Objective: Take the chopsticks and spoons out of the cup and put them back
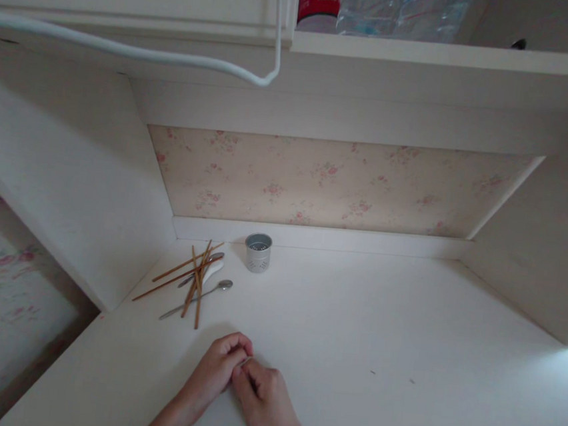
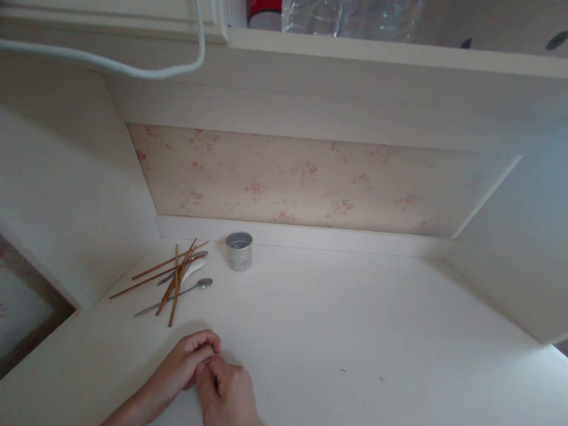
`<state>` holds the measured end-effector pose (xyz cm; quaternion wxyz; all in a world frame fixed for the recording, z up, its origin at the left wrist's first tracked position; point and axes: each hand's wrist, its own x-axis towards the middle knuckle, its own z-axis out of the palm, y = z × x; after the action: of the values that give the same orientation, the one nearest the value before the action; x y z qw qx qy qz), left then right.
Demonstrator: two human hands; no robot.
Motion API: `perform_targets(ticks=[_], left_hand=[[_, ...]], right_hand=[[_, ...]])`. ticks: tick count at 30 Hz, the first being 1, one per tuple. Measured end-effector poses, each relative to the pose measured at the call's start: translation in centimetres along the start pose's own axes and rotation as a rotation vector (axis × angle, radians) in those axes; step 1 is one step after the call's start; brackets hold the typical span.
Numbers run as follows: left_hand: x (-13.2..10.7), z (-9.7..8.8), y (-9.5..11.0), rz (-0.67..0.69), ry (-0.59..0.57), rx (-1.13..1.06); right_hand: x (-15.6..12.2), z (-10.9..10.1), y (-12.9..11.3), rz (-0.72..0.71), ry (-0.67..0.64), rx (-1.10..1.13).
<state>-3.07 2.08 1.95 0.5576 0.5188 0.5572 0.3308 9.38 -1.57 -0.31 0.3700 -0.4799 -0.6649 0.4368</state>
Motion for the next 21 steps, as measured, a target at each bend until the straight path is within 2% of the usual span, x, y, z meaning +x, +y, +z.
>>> perform_targets(ticks=[15, 21], left_hand=[[-0.2, 0.0, 0.1, 0.004, 0.01, 0.004], [0.2, 0.1, -1.1, 0.031, 0.009, 0.02]], right_hand=[[0.1, 0.3, 0.7, 0.0, 0.004, -0.008], [0.1, 0.4, 1.0, 0.002, -0.013, -0.032]])
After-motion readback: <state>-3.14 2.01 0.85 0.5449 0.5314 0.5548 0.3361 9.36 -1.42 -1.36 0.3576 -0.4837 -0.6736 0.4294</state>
